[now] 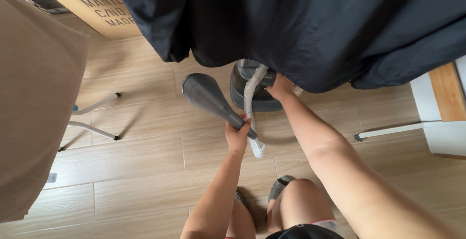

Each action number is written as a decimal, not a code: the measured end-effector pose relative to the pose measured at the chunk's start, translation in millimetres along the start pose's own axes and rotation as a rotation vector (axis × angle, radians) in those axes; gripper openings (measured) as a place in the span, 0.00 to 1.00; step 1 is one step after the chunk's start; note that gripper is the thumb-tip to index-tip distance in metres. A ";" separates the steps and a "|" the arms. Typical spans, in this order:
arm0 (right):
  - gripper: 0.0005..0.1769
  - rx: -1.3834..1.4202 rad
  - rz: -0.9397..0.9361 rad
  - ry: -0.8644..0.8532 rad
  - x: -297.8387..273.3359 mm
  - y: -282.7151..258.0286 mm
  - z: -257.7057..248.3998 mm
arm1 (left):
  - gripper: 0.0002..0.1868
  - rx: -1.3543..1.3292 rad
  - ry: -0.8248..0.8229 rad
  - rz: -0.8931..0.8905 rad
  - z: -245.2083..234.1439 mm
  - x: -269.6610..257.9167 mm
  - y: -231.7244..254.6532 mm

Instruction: Use a handheld garment steamer to remove wrinkles from a black jacket.

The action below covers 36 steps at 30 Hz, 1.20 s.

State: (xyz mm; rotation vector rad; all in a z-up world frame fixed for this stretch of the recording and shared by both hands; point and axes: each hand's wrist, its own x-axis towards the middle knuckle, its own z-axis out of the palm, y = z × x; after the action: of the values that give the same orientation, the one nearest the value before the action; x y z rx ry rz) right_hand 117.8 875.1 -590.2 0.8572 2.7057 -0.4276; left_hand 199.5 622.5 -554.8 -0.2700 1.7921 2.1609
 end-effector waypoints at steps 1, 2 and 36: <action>0.45 0.001 -0.005 0.002 14.0 1.1 1.5 | 0.17 0.000 0.003 0.004 -2.8 0.1 1.4; 0.43 0.006 -0.052 0.027 27.4 1.8 2.3 | 0.18 -0.012 0.018 0.055 -5.7 -0.3 3.4; 0.38 0.336 -0.669 -0.272 -365.8 -192.5 -544.9 | 0.35 0.299 0.050 0.418 -91.5 -108.3 568.2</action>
State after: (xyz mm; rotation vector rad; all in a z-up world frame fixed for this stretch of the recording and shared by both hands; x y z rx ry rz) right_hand 202.0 731.0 73.1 -0.0827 2.6268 -1.0683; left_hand 90.2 427.6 -13.5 0.1357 2.3344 2.1071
